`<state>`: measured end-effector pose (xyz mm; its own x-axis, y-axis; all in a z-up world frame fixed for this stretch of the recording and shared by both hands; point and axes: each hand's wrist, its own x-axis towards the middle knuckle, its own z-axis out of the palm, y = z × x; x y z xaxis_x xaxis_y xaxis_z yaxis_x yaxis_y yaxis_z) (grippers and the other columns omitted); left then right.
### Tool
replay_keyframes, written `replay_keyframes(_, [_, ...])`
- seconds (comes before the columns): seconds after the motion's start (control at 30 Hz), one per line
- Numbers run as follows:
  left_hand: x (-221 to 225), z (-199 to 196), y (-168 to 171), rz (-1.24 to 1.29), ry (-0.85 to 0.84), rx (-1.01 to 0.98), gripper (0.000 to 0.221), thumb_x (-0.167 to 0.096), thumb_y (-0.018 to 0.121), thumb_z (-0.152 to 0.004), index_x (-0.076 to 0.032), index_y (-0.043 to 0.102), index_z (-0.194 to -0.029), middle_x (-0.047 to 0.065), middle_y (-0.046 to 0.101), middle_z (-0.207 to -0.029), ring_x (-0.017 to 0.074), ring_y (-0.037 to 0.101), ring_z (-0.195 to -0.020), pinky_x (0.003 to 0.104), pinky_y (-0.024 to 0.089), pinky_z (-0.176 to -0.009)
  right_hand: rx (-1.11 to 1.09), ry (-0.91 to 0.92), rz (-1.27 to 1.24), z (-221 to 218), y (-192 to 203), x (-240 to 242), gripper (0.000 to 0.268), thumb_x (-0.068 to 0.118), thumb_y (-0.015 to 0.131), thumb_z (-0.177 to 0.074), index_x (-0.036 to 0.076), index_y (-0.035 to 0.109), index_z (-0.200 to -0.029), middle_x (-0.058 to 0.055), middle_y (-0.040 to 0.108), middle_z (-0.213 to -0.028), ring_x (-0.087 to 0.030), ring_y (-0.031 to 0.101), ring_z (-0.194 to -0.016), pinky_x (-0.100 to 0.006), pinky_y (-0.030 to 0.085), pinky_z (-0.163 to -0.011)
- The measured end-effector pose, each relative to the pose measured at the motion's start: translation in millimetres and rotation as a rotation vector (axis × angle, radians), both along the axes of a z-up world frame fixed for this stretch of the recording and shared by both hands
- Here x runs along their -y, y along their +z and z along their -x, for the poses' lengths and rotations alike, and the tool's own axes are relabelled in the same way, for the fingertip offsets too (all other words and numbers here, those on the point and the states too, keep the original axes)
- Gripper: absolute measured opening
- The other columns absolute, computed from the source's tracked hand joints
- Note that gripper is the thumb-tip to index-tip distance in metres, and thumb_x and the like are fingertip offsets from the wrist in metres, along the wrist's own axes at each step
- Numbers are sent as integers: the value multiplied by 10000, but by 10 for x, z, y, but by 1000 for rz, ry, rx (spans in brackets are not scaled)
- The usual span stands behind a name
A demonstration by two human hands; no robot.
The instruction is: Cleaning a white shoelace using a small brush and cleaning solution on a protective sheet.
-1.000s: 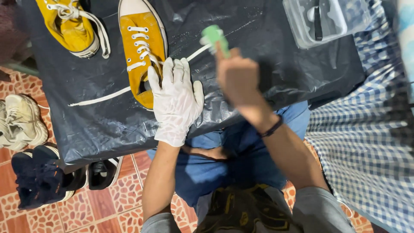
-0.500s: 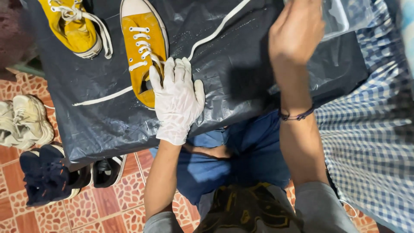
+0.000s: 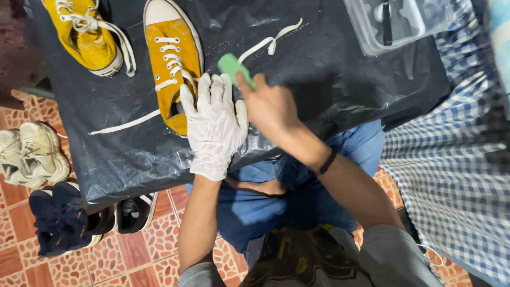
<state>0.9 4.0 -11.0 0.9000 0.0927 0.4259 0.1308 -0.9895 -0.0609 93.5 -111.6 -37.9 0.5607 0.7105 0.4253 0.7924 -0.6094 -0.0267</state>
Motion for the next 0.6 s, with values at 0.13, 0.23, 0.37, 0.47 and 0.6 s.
replay_keyframes(0.13, [26, -36, 71, -58, 25, -1, 567, -330, 490, -985, 35, 590, -1408, 176, 610, -1355, 343, 475, -1359, 598, 213, -1182, 147, -218, 25, -471, -110, 235, 465, 203, 755, -814, 161, 700, -1273, -64, 570, -807, -288, 563, -544, -451, 446, -479])
replay_keyframes(0.23, [68, 14, 179, -42, 30, -13, 580, -314, 537, -963, 80, 601, -1383, 184, 642, -1343, 354, 519, -1328, 549, 231, -1200, 253, -371, 25, -869, -124, 508, 334, 242, 647, -915, 164, 727, -1230, -88, 622, -789, -274, 546, -529, -421, 425, -475])
replay_keyframes(0.37, [74, 19, 197, -31, 20, 9, 577, -300, 554, -947, 90, 606, -1368, 193, 635, -1319, 354, 517, -1319, 546, 239, -1199, 7, -421, 15, -867, 112, 527, 469, 227, 638, -895, 125, 662, -1352, -158, 659, -862, -351, 646, -512, -481, 522, -450])
replay_keyframes(0.47, [67, 2, 182, -29, 11, 12, 579, -296, 571, -935, 92, 591, -1365, 200, 629, -1306, 364, 522, -1293, 558, 252, -1188, 307, -227, -212, -219, 504, 309, 442, 162, 686, -920, 78, 676, -1354, -55, 555, -860, -187, 384, -425, -337, 368, -402])
replay_keyframes(0.6, [59, -14, 163, -14, 1, 39, 564, -289, 571, -922, 79, 607, -1348, 203, 629, -1319, 378, 531, -1290, 559, 261, -1183, 157, -101, -189, -230, 150, 94, 378, 106, 705, -860, 86, 729, -1237, -61, 539, -776, -184, 455, -342, -332, 408, -336])
